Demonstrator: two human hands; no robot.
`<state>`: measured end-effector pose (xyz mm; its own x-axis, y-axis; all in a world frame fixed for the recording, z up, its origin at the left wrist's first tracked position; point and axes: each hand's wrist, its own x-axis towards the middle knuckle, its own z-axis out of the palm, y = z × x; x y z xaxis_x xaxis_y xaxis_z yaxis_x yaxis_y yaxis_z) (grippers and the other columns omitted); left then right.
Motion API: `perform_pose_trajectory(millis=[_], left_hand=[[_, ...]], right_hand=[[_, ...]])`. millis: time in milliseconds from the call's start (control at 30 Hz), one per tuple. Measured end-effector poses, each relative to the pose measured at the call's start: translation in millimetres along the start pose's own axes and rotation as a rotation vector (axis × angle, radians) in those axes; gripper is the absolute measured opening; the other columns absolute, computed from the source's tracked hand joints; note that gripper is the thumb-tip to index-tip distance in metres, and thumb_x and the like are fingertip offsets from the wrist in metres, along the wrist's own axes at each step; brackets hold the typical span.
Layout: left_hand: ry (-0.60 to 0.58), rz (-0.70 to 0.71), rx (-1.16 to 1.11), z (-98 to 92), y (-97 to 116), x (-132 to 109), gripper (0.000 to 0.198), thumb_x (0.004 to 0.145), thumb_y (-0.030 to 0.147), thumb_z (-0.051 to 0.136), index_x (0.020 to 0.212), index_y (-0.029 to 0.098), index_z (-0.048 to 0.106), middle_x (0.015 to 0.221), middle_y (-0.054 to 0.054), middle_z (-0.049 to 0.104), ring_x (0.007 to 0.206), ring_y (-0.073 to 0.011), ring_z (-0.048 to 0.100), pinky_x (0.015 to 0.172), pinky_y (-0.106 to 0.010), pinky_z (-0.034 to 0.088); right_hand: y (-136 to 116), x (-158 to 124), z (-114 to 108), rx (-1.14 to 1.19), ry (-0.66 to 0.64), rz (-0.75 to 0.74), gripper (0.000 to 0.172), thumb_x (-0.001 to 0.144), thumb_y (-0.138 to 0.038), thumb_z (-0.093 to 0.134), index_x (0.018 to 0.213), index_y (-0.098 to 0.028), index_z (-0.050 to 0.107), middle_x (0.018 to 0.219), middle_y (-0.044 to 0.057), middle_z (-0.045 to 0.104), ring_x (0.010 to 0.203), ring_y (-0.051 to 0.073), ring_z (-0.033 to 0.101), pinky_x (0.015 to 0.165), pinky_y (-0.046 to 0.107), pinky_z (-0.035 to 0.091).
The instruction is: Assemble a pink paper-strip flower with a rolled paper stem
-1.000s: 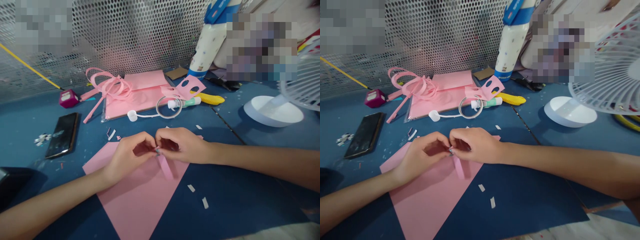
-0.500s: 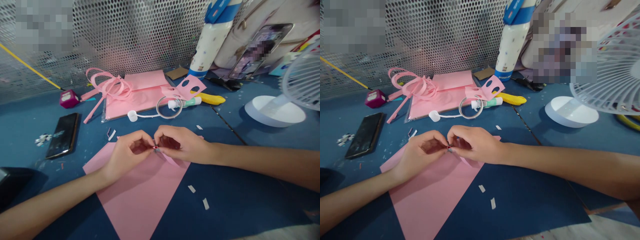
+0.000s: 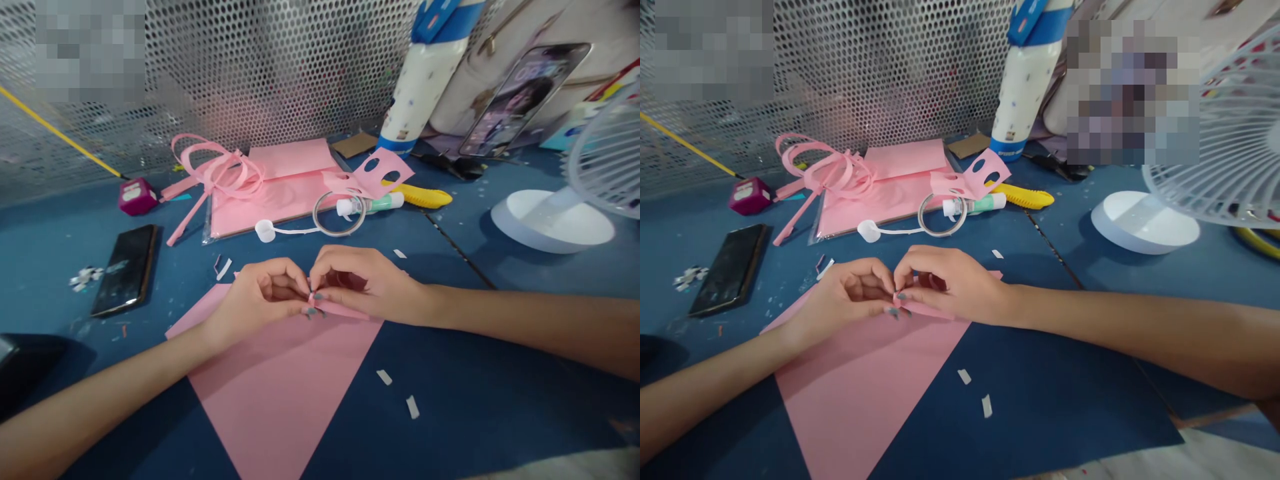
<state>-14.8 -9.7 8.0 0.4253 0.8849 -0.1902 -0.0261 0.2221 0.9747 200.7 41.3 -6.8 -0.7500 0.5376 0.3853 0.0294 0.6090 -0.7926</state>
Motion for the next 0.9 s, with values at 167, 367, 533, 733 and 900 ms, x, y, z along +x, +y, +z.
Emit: perform_pose_trajectory(millis=[167, 367, 533, 733, 900], left_hand=[[-0.009, -0.009, 0.027, -1.3, 3.4, 2.3, 0.017, 0.072, 0.008, 0.084, 0.074, 0.014, 0.068, 0.076, 0.0, 0.076, 0.074, -0.0114, 0.075, 0.075, -0.017, 0.059], [0.027, 0.019, 0.071, -0.1, 0.0, 1.5, 0.017, 0.073, 0.008, 0.083, 0.074, 0.015, 0.068, 0.074, 0.0, 0.075, 0.069, -0.0125, 0.074, 0.071, -0.021, 0.061], [0.065, 0.082, 0.096, 2.3, -1.1, 0.8, 0.02, 0.074, 0.01, 0.082, 0.083, 0.017, 0.066, 0.075, 0.0, 0.074, 0.067, -0.0138, 0.074, 0.068, -0.024, 0.062], [0.139, 0.132, 0.165, 2.2, -1.5, -0.5, 0.01, 0.076, 0.013, 0.08, 0.081, 0.016, 0.072, 0.078, -0.002, 0.074, 0.068, -0.0139, 0.072, 0.068, -0.025, 0.063], [0.221, 0.2, 0.229, 1.5, -1.9, -0.5, 0.008, 0.078, 0.012, 0.079, 0.083, 0.016, 0.075, 0.081, -0.002, 0.076, 0.069, -0.0123, 0.071, 0.068, -0.022, 0.062]], right_hand=[[0.4, 1.1, -1.2, 0.023, -0.012, -0.018, 0.002, 0.092, -0.014, 0.066, 0.091, -0.015, 0.067, 0.086, 0.001, 0.064, 0.072, 0.009, 0.058, 0.065, 0.02, 0.047], [-3.4, 0.0, -0.9, 0.046, -0.033, 0.047, 0.008, 0.095, -0.022, 0.062, 0.096, -0.016, 0.067, 0.088, 0.001, 0.066, 0.07, 0.009, 0.059, 0.065, 0.021, 0.047], [-4.9, -0.8, -2.5, 0.052, -0.041, 0.134, 0.016, 0.099, -0.026, 0.053, 0.091, -0.016, 0.061, 0.074, -0.001, 0.06, 0.061, 0.008, 0.05, 0.057, 0.02, 0.039], [-4.7, -2.3, -2.1, -0.077, -0.109, 0.141, 0.017, 0.093, -0.031, 0.058, 0.082, -0.018, 0.057, 0.067, -0.004, 0.055, 0.057, 0.008, 0.045, 0.055, 0.02, 0.032], [-2.3, -3.0, 0.3, -0.219, -0.091, 0.094, 0.008, 0.09, -0.021, 0.057, 0.083, -0.018, 0.059, 0.069, -0.004, 0.058, 0.061, 0.009, 0.047, 0.059, 0.021, 0.032]])
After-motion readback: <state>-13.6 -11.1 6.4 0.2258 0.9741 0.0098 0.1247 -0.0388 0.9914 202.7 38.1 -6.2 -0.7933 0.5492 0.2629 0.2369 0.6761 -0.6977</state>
